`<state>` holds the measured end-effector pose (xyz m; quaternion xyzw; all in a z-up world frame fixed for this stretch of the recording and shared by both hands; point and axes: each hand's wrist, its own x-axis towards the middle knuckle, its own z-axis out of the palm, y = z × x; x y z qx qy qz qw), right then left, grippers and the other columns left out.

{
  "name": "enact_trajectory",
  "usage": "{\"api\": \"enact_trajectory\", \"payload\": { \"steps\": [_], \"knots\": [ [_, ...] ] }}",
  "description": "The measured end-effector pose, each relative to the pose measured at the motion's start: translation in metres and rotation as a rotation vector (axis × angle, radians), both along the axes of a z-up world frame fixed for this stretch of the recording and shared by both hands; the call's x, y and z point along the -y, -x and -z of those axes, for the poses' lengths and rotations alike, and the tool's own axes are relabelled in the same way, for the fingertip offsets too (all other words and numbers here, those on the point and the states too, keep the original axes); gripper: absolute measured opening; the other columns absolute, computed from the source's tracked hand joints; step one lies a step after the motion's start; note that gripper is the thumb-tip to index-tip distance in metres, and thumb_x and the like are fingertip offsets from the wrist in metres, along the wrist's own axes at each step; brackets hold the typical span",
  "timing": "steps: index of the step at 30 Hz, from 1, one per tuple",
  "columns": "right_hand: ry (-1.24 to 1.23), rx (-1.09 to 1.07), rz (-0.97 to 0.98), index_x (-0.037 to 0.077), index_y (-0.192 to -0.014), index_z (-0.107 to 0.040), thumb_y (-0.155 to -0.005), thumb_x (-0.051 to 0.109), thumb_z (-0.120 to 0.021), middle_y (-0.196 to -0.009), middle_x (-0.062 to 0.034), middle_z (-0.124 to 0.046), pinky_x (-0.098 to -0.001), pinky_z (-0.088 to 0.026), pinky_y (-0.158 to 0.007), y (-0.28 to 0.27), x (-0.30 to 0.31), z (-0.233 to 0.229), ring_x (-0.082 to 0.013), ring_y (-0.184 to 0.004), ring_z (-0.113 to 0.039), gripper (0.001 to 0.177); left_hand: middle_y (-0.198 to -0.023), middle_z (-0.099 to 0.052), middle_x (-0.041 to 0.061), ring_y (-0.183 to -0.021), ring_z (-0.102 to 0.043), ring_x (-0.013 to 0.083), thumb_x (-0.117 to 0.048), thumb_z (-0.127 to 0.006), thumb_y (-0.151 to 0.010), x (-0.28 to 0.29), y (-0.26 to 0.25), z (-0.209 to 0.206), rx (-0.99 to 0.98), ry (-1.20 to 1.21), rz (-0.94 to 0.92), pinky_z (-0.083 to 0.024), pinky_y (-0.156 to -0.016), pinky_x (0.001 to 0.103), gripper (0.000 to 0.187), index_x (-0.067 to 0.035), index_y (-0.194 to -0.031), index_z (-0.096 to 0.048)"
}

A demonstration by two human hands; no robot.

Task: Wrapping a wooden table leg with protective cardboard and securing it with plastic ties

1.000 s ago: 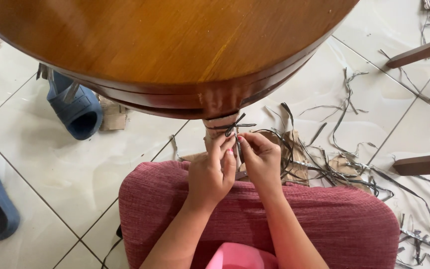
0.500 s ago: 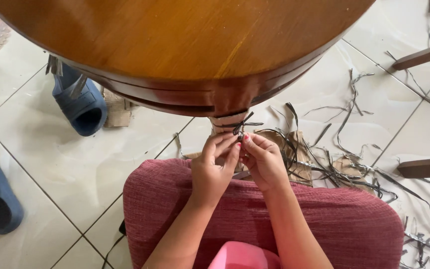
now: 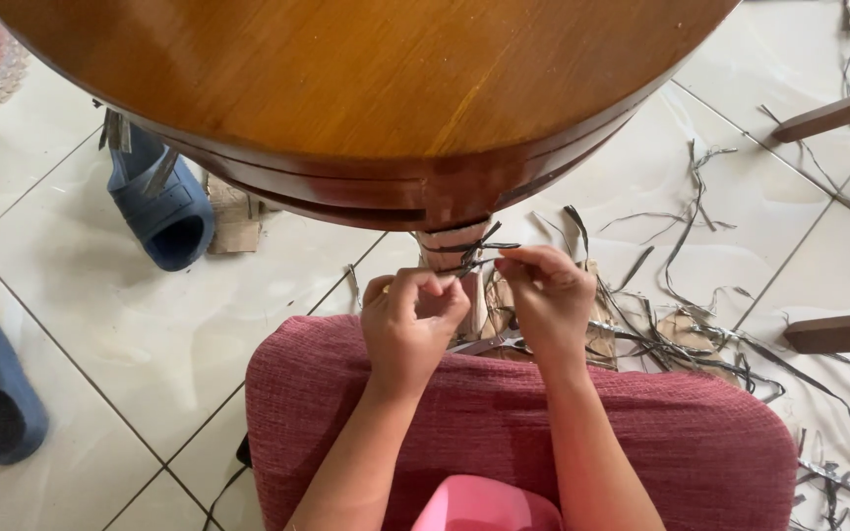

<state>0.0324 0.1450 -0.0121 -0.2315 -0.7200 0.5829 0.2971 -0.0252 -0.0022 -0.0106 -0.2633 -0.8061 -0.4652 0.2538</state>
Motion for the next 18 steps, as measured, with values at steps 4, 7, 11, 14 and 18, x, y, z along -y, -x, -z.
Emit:
{"api": "enact_trajectory", "payload": {
  "steps": [4, 7, 11, 14, 18],
  "knots": [
    [0.029, 0.038, 0.03, 0.004, -0.089, -0.081, -0.079, -0.01, -0.081, -0.074, -0.0109, -0.073, -0.0255, -0.057, -0.066, 0.026, 0.002, 0.004, -0.0126, -0.066, -0.066, 0.017, -0.056, -0.063, -0.012, -0.053, -0.07, 0.0131, -0.012, -0.084, -0.07, 0.0, 0.005, 0.018, -0.08, 0.064, -0.089, -0.056, -0.08, 0.027, 0.036, -0.024, -0.073, -0.05],
    [0.083, 0.064, 0.025, 0.007, -0.085, -0.081, -0.073, -0.01, -0.081, -0.069, -0.0077, -0.072, -0.0228, -0.055, -0.064, 0.028, -0.004, 0.005, -0.0068, -0.066, -0.064, 0.021, -0.058, -0.064, -0.014, -0.055, -0.069, 0.0118, -0.012, -0.084, -0.071, 0.005, 0.004, 0.015, -0.064, 0.069, -0.066, -0.055, -0.077, 0.026, 0.037, -0.023, -0.068, -0.049],
    [0.214, 0.206, -0.114, 0.006, -0.101, -0.08, -0.077, 0.002, -0.087, -0.08, -0.0052, -0.072, -0.0195, -0.054, -0.068, 0.002, -0.037, 0.003, -0.0055, -0.069, -0.062, 0.026, -0.073, -0.077, -0.002, -0.075, -0.076, 0.0269, -0.031, -0.084, -0.077, 0.018, 0.003, -0.029, 0.488, 0.262, 0.193, -0.057, -0.078, 0.039, 0.028, -0.018, -0.076, -0.06],
    [0.151, 0.395, -0.133, 0.006, -0.11, -0.079, -0.082, 0.008, -0.084, -0.089, -0.0094, -0.077, -0.0272, -0.056, -0.077, -0.036, -0.077, 0.026, -0.012, -0.076, -0.069, 0.029, -0.102, -0.079, 0.005, -0.105, -0.072, 0.0358, -0.044, -0.079, -0.083, 0.016, 0.003, -0.032, 1.0, 0.71, 0.446, -0.054, -0.094, 0.051, 0.036, -0.016, -0.101, -0.067],
    [-0.146, 0.858, -0.113, 0.013, -0.109, -0.081, -0.082, 0.02, -0.083, -0.1, -0.0121, -0.08, -0.0453, -0.056, -0.089, -0.087, -0.119, 0.068, -0.03, -0.098, -0.076, 0.028, -0.109, -0.078, 0.009, -0.111, -0.071, 0.0346, -0.042, -0.068, -0.092, -0.005, -0.017, 0.026, 0.845, 1.19, 0.633, -0.052, -0.098, 0.052, 0.034, -0.022, -0.119, -0.069]
  ]
}}
